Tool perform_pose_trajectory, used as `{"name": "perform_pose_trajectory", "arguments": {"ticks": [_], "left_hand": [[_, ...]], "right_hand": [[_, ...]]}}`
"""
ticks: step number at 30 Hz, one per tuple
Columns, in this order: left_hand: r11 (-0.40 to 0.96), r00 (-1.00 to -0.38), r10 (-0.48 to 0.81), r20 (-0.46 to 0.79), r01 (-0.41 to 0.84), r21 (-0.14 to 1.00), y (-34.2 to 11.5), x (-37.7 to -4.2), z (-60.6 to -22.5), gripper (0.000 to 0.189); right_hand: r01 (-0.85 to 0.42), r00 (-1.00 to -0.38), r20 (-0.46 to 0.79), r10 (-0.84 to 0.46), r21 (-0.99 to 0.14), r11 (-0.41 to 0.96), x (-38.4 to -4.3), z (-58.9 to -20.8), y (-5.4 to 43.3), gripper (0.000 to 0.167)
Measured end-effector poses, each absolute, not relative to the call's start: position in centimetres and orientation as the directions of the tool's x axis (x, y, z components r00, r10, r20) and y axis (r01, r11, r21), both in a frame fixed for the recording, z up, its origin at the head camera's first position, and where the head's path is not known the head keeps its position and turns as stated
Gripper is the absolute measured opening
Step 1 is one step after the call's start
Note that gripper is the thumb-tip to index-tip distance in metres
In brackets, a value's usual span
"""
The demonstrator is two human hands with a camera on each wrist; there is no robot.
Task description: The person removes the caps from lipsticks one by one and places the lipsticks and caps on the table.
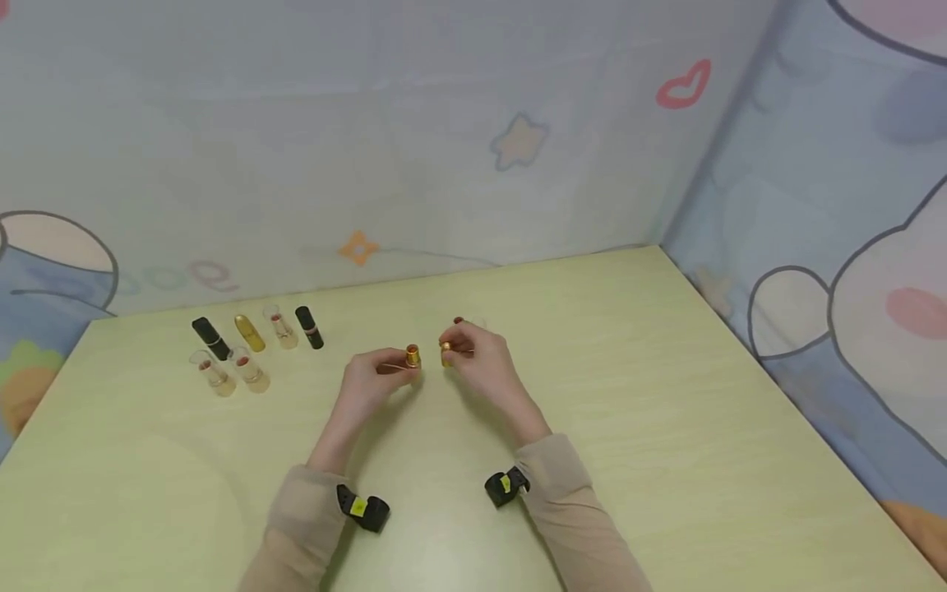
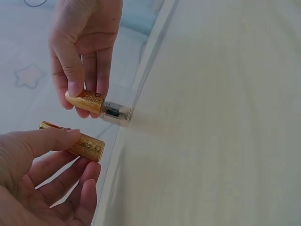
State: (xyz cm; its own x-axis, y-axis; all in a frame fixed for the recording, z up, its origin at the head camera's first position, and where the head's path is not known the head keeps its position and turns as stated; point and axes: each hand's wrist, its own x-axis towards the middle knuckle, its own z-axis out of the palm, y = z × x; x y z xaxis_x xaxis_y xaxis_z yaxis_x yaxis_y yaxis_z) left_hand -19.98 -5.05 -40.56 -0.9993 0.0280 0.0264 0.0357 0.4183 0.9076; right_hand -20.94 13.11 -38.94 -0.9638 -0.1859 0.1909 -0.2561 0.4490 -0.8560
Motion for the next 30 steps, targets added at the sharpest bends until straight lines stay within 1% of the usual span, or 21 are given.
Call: {"name": "perform_pose_trajectory", "arguments": {"ticks": [14,24,30], "left_hand": [[0.402,-0.997,0.076,0.011,0.041,0.915,-2.3,-20.6,-41.1,0.023],[0.387,-0.995,0.094,0.028,0.063,0.92,-0.6,-20.9,-41.4,0.023],[0.391,-0.995,0.092,0.031,0.064,0.918,0.1,-21.1,-41.6,0.021]], "right_hand": [[-0.242,-0.969,0.181,-0.171,-0.843,0.481,-20.7,-38.9,15.5,0.021],[-0.21,-0.973,0.123,-0.193,-0.816,0.539,-21.1,-38.9,16.9,0.019],[-0.206,-0.971,0.102,-0.216,-0.815,0.541,-21.2,-38.9,17.7,0.018]]}}
